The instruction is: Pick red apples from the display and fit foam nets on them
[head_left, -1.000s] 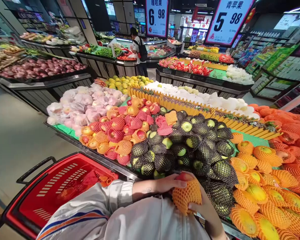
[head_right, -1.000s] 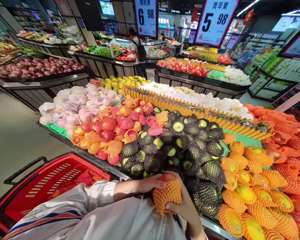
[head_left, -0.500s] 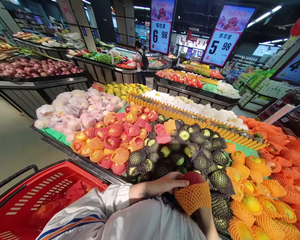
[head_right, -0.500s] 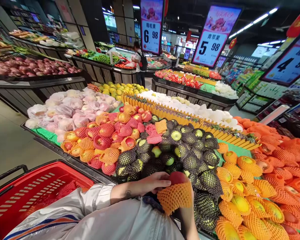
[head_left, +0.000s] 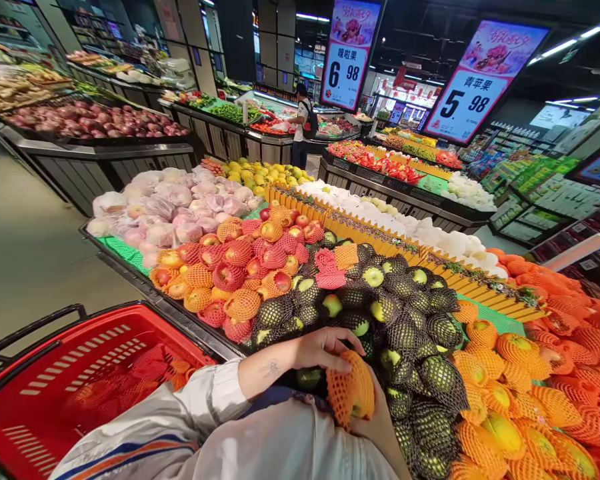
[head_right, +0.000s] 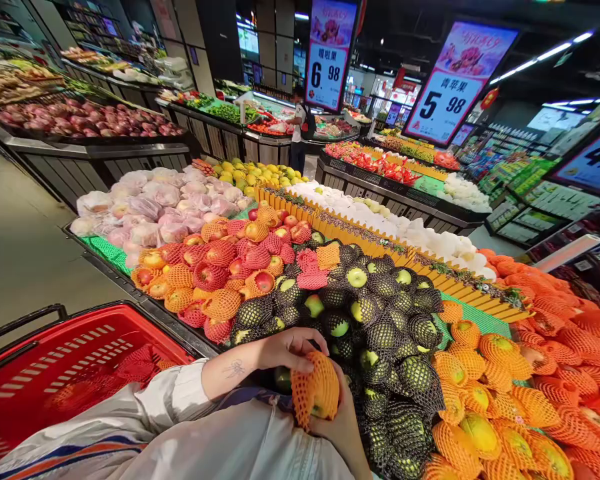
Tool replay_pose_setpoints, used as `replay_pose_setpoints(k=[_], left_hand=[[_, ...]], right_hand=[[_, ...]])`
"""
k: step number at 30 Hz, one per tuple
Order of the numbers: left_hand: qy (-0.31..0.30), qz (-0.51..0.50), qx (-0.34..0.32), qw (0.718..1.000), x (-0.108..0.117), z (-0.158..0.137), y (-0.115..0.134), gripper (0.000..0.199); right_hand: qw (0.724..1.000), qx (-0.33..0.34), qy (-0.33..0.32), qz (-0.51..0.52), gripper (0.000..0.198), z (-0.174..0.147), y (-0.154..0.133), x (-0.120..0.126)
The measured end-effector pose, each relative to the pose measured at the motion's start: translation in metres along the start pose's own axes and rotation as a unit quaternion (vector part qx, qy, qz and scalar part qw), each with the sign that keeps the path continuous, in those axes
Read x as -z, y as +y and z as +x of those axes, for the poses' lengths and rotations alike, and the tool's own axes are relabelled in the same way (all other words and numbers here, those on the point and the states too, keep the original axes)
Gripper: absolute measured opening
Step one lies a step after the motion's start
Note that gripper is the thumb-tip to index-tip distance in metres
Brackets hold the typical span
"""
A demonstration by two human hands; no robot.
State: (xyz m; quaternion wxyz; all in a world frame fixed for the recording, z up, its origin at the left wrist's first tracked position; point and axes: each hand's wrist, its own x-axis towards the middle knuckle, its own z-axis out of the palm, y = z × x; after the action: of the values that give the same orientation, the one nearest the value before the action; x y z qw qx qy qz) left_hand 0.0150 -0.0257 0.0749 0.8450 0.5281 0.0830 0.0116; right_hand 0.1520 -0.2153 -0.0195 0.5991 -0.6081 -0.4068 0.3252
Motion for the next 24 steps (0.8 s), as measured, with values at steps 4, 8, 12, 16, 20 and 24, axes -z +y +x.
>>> replay_pose_setpoints(k=[4, 8, 12, 16, 20, 24], left_hand=[[0.099, 0.021, 0.014, 0.995, 0.007, 0.007, -0.009, 0.063], [-0.013, 0.015, -0.012, 1.0, 0.008, 0.011, -0.02, 0.076], [-0.028, 0.088, -0.067, 0.993, 0.005, 0.012, -0.025, 0.081], [0.061, 0.246, -0.097, 0.963, 0.0, 0.011, -0.027, 0.081], [0.088, 0.338, -0.199, 0.916, 0.001, 0.013, -0.032, 0.116], [0.026, 0.38, -0.245, 0.892, 0.008, 0.018, -0.038, 0.131]], right_hand=[[0.996, 0.002, 0.009, 0.089, 0.096, 0.004, -0.017, -0.002], [0.974, -0.028, 0.065, 0.214, 0.094, 0.006, -0.036, -0.001], [0.948, -0.083, 0.099, 0.29, 0.084, 0.002, -0.039, 0.003], [0.933, -0.131, 0.103, 0.32, 0.065, -0.002, -0.023, 0.005], [0.917, -0.188, 0.113, 0.333, 0.062, -0.005, -0.006, -0.002], [0.918, -0.21, 0.118, 0.314, 0.062, -0.008, 0.003, -0.009]])
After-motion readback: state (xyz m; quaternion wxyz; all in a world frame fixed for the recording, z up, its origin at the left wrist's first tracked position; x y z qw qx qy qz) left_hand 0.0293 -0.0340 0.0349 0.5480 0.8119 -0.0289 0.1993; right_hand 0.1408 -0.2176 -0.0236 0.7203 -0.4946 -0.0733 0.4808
